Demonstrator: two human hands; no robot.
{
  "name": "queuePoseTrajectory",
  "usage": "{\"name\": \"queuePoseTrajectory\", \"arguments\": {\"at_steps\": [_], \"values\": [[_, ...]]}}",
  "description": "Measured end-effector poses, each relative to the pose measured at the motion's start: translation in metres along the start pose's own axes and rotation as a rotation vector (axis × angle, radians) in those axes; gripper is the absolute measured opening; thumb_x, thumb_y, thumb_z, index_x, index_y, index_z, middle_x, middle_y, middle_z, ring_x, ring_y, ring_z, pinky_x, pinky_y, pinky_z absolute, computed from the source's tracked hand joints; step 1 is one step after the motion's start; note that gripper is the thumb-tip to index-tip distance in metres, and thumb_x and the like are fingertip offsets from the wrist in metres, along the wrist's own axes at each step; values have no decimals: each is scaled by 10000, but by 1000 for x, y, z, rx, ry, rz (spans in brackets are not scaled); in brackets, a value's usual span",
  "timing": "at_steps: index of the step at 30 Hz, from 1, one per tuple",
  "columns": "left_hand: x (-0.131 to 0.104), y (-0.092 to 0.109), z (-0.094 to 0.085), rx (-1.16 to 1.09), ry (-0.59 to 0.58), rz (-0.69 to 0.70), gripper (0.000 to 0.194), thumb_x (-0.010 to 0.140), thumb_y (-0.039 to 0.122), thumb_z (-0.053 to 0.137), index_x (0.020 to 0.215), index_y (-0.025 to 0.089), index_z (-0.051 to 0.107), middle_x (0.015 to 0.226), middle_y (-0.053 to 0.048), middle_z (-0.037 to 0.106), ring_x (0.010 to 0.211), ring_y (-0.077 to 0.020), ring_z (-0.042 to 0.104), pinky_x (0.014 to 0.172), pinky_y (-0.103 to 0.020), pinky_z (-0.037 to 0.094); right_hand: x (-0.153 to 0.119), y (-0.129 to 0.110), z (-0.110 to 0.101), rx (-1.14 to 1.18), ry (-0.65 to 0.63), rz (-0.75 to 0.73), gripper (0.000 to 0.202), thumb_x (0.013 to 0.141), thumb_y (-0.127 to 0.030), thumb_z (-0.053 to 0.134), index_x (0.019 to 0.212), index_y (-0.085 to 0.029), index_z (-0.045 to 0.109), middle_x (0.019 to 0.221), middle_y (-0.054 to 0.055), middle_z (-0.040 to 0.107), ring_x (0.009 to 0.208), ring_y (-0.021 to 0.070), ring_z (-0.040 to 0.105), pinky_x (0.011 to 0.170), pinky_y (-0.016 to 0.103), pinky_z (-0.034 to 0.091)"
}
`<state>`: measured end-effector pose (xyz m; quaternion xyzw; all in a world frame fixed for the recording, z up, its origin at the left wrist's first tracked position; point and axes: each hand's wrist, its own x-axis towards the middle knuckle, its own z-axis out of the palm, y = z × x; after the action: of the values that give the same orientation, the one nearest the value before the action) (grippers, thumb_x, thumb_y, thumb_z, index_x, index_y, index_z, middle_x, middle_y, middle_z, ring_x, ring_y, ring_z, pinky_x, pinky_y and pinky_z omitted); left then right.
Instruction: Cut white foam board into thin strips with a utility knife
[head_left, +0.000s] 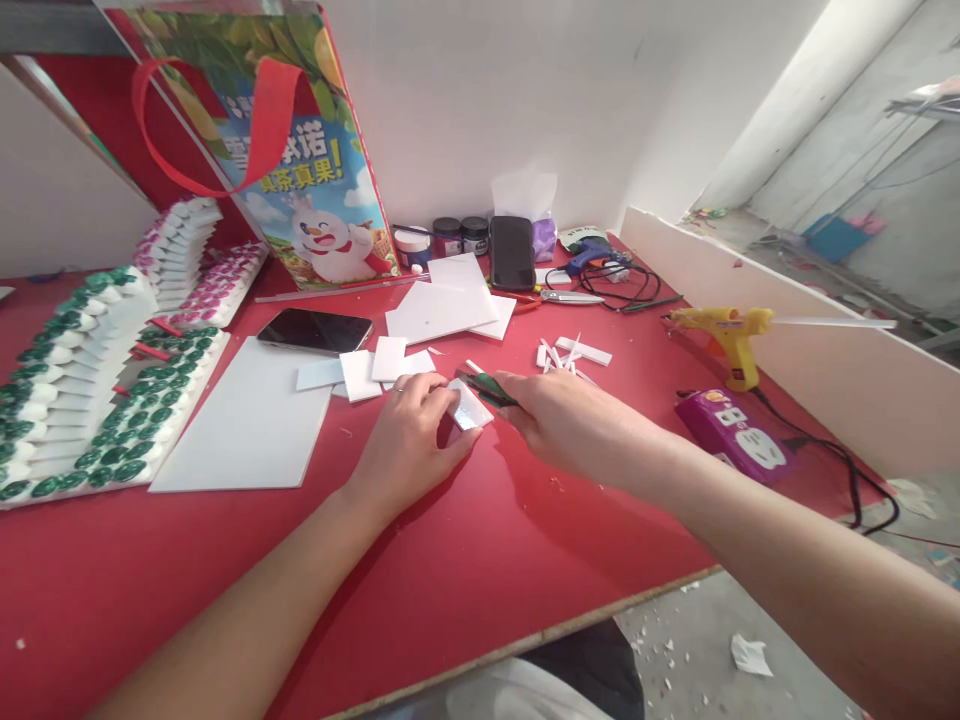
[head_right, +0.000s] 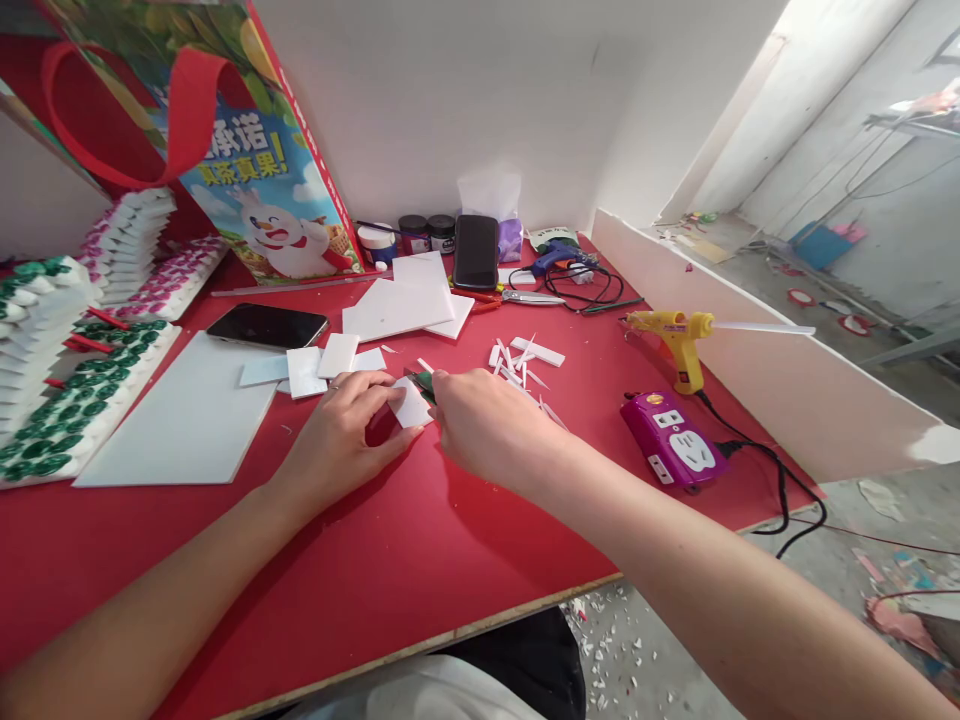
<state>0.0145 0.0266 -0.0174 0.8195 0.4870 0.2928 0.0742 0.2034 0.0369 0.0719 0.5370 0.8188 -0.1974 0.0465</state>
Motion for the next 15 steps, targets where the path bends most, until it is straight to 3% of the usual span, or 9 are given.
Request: {"name": "queuePoseTrajectory", "arguments": {"at_steps": [3,9,15], "values": [[0,1,0,-4,6,20,197,896,373,579,952,188,619,1058,-123,603,1060,-300,556,938,-478,489,2,-2,-5,-21,-28,-10,248,918,-141,482,1106,-187,636,785,77,663,685,194,585,569,266,281],[1,0,-1,13,17,43,197,887,353,588,958,173,623,1045,-128,599,1029,-294,563,927,-455,493,8,-6,-13,-96,-73,-28,159,897,-124,503,899,-172,655,670,58,594,580,168,510,535,285,242],[1,1,-1,15,19,45,167,886,341,585,917,182,625,1020,-118,596,990,-281,565,910,-445,492,7,-8,-12,-146,-70,-68,150,871,-81,500,853,-174,617,656,47,555,571,164,472,520,290,230]]}}
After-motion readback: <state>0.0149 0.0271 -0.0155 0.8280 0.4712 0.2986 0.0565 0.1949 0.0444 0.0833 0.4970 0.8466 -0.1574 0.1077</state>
